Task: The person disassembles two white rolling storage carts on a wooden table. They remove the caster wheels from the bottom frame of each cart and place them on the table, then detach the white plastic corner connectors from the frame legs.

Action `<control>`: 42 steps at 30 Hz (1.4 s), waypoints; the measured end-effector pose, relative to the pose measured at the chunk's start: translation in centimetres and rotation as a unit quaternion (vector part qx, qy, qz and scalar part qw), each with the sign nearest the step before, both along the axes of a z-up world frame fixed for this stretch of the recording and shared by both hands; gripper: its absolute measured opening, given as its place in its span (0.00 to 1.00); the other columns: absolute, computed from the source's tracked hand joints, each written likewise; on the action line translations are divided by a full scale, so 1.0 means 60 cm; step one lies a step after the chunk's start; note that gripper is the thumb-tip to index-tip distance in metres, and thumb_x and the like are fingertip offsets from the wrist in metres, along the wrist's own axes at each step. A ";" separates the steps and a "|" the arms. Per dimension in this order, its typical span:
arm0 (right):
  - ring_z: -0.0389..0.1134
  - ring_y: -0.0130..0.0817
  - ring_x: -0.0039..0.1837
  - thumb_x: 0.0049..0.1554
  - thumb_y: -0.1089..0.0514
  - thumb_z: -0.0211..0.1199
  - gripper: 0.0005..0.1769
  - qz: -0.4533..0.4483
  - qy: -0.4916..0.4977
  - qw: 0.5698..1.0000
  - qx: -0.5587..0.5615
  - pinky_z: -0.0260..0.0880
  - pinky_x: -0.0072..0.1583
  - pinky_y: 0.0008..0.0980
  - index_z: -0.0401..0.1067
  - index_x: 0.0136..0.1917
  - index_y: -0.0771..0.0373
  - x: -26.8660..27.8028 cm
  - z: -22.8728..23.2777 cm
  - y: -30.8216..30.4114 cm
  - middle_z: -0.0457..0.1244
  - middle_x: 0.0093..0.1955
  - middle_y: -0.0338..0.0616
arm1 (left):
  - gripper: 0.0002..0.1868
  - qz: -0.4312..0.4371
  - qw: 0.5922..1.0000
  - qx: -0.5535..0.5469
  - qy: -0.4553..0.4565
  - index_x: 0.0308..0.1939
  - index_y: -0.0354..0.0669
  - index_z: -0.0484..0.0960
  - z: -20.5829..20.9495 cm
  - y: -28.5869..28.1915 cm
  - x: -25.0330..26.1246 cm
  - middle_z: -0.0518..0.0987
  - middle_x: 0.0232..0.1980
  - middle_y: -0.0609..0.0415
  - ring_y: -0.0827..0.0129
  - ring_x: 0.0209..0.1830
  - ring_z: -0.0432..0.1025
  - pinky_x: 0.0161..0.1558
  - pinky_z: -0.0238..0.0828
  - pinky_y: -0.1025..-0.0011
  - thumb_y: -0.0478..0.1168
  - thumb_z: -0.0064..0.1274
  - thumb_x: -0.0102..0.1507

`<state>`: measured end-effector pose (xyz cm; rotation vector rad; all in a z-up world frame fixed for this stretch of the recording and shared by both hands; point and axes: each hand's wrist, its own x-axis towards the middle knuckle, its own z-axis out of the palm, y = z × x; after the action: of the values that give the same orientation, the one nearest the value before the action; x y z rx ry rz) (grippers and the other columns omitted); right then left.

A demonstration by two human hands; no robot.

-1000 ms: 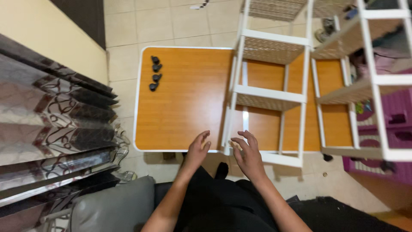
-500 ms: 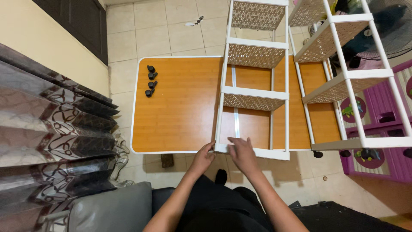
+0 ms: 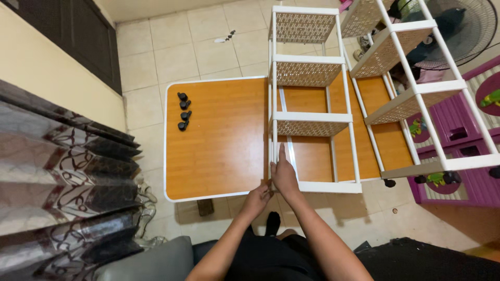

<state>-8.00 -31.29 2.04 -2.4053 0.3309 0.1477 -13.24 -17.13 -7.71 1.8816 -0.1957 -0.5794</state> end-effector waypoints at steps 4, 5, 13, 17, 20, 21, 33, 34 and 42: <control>0.69 0.61 0.47 0.61 0.58 0.55 0.44 0.020 -0.027 0.999 -0.003 0.68 0.49 0.53 0.39 0.83 0.63 0.003 -0.017 -0.004 0.67 0.44 0.66 | 0.23 -0.018 0.999 0.033 0.012 0.67 0.42 0.76 0.043 0.011 0.009 0.82 0.51 0.35 0.53 0.53 0.77 0.54 0.72 0.64 0.37 0.53 0.67; 0.69 0.61 0.47 0.61 0.58 0.56 0.44 0.027 -0.039 0.999 -0.018 0.68 0.49 0.53 0.40 0.83 0.63 0.002 -0.020 -0.004 0.67 0.45 0.65 | 0.22 -0.037 0.995 0.077 0.057 0.68 0.43 0.76 0.049 0.014 0.011 0.81 0.49 0.31 0.48 0.51 0.76 0.53 0.72 0.61 0.39 0.52 0.69; 0.70 0.57 0.47 0.55 0.59 0.60 0.45 -0.010 -0.094 0.994 -0.062 0.69 0.50 0.52 0.47 0.82 0.59 -0.021 0.033 -0.024 0.68 0.46 0.59 | 0.27 -0.027 0.988 -0.128 -0.081 0.69 0.41 0.73 0.012 0.014 0.005 0.67 0.77 0.40 0.55 0.77 0.61 0.72 0.60 0.64 0.29 0.50 0.65; 0.71 0.54 0.49 0.56 0.58 0.62 0.44 -0.032 -0.021 0.998 -0.051 0.70 0.53 0.48 0.51 0.83 0.53 -0.040 0.086 -0.055 0.69 0.45 0.61 | 0.29 0.065 0.978 -0.077 -0.184 0.71 0.40 0.73 -0.001 -0.003 0.000 0.64 0.78 0.40 0.51 0.79 0.58 0.73 0.57 0.61 0.28 0.49 0.64; 0.73 0.44 0.42 0.54 0.64 0.62 0.44 -0.045 -0.070 0.993 0.081 0.73 0.49 0.38 0.53 0.81 0.56 -0.067 0.119 -0.091 0.71 0.48 0.59 | 0.29 0.135 0.988 -0.029 -0.075 0.74 0.44 0.64 0.009 -0.013 0.019 0.64 0.77 0.44 0.56 0.76 0.60 0.70 0.59 0.65 0.36 0.50 0.68; 0.72 0.41 0.48 0.55 0.66 0.63 0.44 -0.015 -0.132 0.986 0.098 0.73 0.52 0.37 0.53 0.82 0.59 -0.076 0.126 -0.104 0.69 0.55 0.59 | 0.30 0.151 0.988 -0.019 -0.009 0.75 0.45 0.62 0.016 -0.016 0.023 0.64 0.76 0.46 0.58 0.74 0.62 0.68 0.61 0.66 0.39 0.50 0.69; 0.57 0.16 0.35 0.56 0.70 0.60 0.42 -0.038 -0.079 0.908 0.411 0.62 0.35 0.21 0.51 0.81 0.61 -0.106 0.126 -0.233 0.62 0.40 0.32 | 0.24 0.192 0.952 -0.237 0.020 0.69 0.34 0.71 0.159 -0.064 0.013 0.80 0.64 0.51 0.71 0.65 0.74 0.60 0.71 0.76 0.35 0.50 0.68; 0.57 0.16 0.34 0.56 0.70 0.60 0.43 -0.036 -0.076 0.907 0.412 0.62 0.35 0.21 0.51 0.82 0.61 -0.105 0.120 -0.241 0.62 0.39 0.32 | 0.24 0.196 0.953 -0.233 0.012 0.69 0.34 0.71 0.165 -0.069 0.010 0.80 0.63 0.51 0.71 0.65 0.74 0.60 0.70 0.76 0.34 0.50 0.68; 0.56 0.17 0.34 0.56 0.70 0.60 0.42 -0.026 -0.061 0.902 0.426 0.61 0.36 0.21 0.51 0.82 0.62 -0.102 0.078 -0.281 0.63 0.40 0.32 | 0.25 0.210 0.964 -0.163 -0.023 0.69 0.35 0.72 0.188 -0.096 -0.008 0.83 0.60 0.49 0.72 0.62 0.76 0.60 0.71 0.76 0.38 0.52 0.68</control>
<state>-14.13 -48.17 6.74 -1.5237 0.2081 0.0882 -13.74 -22.87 3.56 1.5521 0.0764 -0.1980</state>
